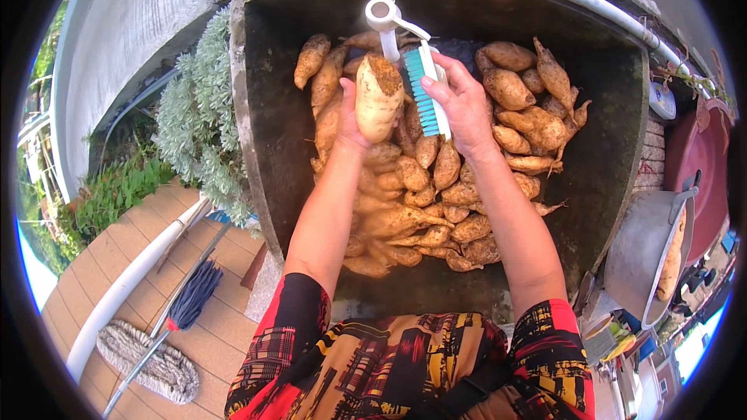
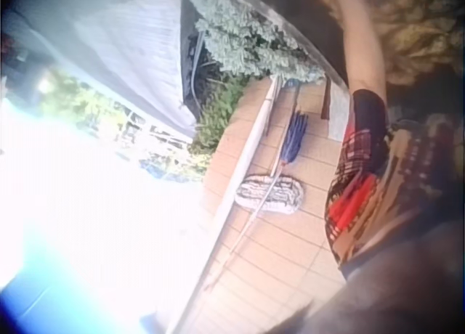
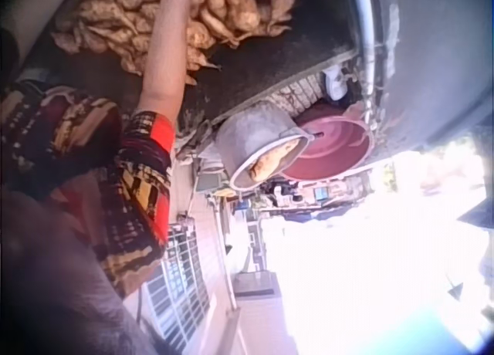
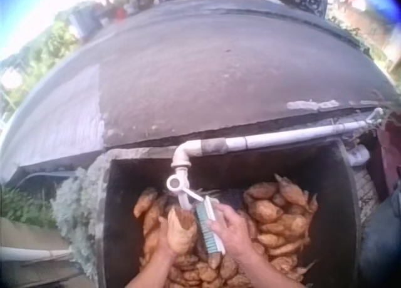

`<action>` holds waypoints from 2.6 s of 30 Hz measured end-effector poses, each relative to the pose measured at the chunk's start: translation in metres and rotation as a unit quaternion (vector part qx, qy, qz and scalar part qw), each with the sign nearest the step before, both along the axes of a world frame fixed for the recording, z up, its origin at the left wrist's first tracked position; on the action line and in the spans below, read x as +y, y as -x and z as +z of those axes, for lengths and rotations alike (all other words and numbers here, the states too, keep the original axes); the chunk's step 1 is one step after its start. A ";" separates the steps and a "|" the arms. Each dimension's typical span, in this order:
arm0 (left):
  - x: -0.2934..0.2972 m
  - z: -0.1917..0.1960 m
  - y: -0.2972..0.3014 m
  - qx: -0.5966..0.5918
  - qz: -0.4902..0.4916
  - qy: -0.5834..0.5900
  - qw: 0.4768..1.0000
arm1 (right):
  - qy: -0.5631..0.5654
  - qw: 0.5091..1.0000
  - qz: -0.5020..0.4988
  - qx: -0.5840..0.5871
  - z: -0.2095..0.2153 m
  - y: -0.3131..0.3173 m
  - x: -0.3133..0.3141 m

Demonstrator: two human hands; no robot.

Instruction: The person scrubs sweet potatoes with a brush in a sink.

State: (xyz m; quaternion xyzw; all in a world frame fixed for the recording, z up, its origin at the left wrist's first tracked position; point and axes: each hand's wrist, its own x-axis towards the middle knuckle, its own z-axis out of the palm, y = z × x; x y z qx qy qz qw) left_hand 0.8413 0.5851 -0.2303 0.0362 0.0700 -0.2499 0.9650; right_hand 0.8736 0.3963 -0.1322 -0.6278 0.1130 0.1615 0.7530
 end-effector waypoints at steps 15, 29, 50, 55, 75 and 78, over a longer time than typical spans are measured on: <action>-0.023 0.041 -0.035 0.055 0.050 -0.519 0.851 | 0.408 0.911 0.003 -0.056 -0.005 -0.024 0.038; -0.022 0.032 -0.028 0.170 0.068 -0.474 0.861 | 0.453 0.871 0.176 -0.066 0.024 0.019 0.000; -0.007 0.028 -0.038 0.103 0.017 -0.401 0.910 | 0.525 0.832 0.175 -0.042 0.009 -0.007 -0.006; -0.009 0.034 -0.046 0.060 -0.099 -0.219 0.969 | 0.519 0.841 0.145 -0.044 -0.013 0.005 -0.039; -0.053 0.072 0.008 0.076 0.130 -0.490 0.859 | 0.186 0.982 -0.009 0.005 -0.006 0.020 0.047; -0.055 0.100 0.040 0.061 0.029 -0.501 0.863 | 0.101 0.992 -0.007 0.078 0.008 0.044 0.015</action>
